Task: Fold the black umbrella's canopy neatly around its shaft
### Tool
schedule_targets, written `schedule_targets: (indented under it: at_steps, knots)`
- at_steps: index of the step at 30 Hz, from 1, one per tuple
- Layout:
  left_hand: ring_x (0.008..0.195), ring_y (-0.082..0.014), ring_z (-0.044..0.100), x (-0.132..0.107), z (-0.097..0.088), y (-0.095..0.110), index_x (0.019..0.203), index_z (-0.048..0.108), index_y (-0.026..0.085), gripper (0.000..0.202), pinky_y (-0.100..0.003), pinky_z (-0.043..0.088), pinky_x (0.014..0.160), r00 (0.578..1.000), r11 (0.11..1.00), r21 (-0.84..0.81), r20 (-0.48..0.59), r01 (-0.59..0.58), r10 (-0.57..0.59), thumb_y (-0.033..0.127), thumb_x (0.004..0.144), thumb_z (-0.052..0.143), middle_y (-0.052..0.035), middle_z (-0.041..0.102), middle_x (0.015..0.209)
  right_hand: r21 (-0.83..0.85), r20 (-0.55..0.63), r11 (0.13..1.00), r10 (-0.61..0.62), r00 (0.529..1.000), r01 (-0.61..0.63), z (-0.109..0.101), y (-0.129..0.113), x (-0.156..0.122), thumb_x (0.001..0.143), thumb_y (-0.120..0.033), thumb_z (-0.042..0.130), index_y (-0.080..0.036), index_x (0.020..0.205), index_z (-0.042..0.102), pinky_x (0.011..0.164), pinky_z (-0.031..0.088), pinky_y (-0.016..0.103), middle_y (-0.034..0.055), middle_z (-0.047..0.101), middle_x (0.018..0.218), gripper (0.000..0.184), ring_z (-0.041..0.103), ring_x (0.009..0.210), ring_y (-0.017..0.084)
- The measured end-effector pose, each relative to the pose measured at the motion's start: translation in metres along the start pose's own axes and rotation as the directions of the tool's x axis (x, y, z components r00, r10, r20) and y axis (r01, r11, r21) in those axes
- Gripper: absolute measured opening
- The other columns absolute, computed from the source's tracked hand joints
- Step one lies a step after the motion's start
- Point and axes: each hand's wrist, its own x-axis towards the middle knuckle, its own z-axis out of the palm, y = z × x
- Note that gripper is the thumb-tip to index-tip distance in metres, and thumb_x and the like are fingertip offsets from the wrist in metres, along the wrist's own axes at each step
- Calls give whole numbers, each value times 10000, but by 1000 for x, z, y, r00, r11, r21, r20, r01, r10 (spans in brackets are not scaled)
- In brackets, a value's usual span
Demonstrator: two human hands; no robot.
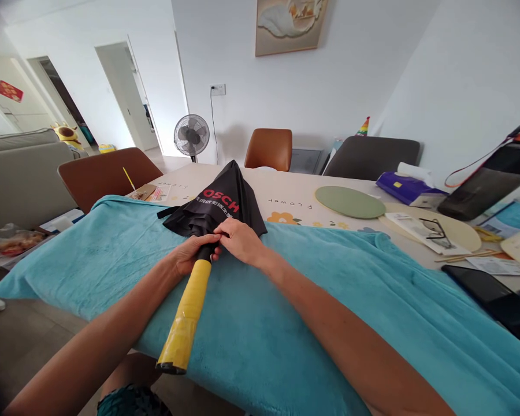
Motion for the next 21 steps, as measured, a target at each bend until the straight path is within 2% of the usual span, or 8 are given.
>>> schedule_targets:
  at_steps: [3, 6, 8, 10, 14, 16, 18, 21]
  knots:
    - [496, -101, 536, 1, 0, 0, 793, 570, 92, 75, -189, 461, 427, 1000, 1000, 1, 2, 1, -1, 52, 730, 576, -27, 546, 601, 92, 55, 992, 80, 995, -85, -6, -2, 1, 742, -71, 497, -187, 912, 649, 749, 476, 268, 9, 662, 882, 256, 610, 802, 130]
    - [487, -90, 525, 3, 0, -1, 761, 551, 91, 84, -181, 447, 419, 1000, 1000, 1, -5, 14, -14, 17, 722, 546, -26, 536, 601, 83, -35, 993, 82, 996, -79, -12, -1, 3, 755, -96, 493, -181, 921, 641, 765, 480, 271, 19, 659, 914, 238, 611, 828, 134]
    - [477, -87, 516, 5, -2, -2, 727, 533, 92, 86, -183, 441, 410, 999, 1000, 9, -24, 30, -30, 9, 710, 550, -23, 525, 589, 24, -143, 998, 68, 987, -65, -14, 3, 5, 776, -132, 494, -179, 943, 628, 810, 472, 294, 36, 641, 969, 219, 600, 889, 147]
    - [474, -88, 515, 7, -4, -3, 722, 524, 94, 92, -190, 445, 409, 999, 999, 10, -25, 43, -43, 16, 701, 568, -19, 521, 582, -84, -200, 994, 47, 979, -65, -12, 10, 5, 774, -177, 529, -177, 996, 605, 875, 447, 346, 62, 608, 1050, 235, 570, 984, 180]
    - [476, -91, 526, 8, -6, -5, 758, 525, 99, 134, -195, 458, 417, 999, 999, 26, 1, 40, -40, 39, 681, 617, -9, 521, 579, -292, -138, 953, 35, 990, -75, 1, 21, 2, 765, -218, 573, -163, 1113, 548, 899, 421, 416, 108, 553, 1146, 353, 510, 1092, 238]
    - [479, -98, 530, 7, -5, -5, 755, 520, 103, 155, -207, 469, 424, 1000, 998, 55, -6, 23, -22, 45, 672, 636, -3, 517, 569, -378, -132, 922, 40, 990, -88, 7, 23, 0, 780, -217, 561, -154, 1131, 540, 863, 430, 421, 122, 562, 1123, 358, 526, 1060, 254]
    - [480, -102, 530, 6, -4, -5, 736, 510, 108, 163, -218, 475, 427, 1000, 997, 75, -22, 12, -10, 47, 668, 645, -1, 509, 556, -457, -146, 884, 35, 989, -99, 10, 23, -2, 804, -206, 528, -150, 1069, 579, 823, 434, 416, 125, 590, 1053, 276, 556, 990, 263]
    - [469, -91, 517, 6, -4, -5, 723, 508, 110, 159, -202, 461, 408, 999, 998, 50, -38, 24, -22, 55, 671, 648, 7, 493, 550, -455, -254, 871, 74, 964, -187, 5, 24, -1, 837, -195, 458, -171, 923, 626, 741, 440, 375, 109, 623, 937, 190, 591, 864, 246]
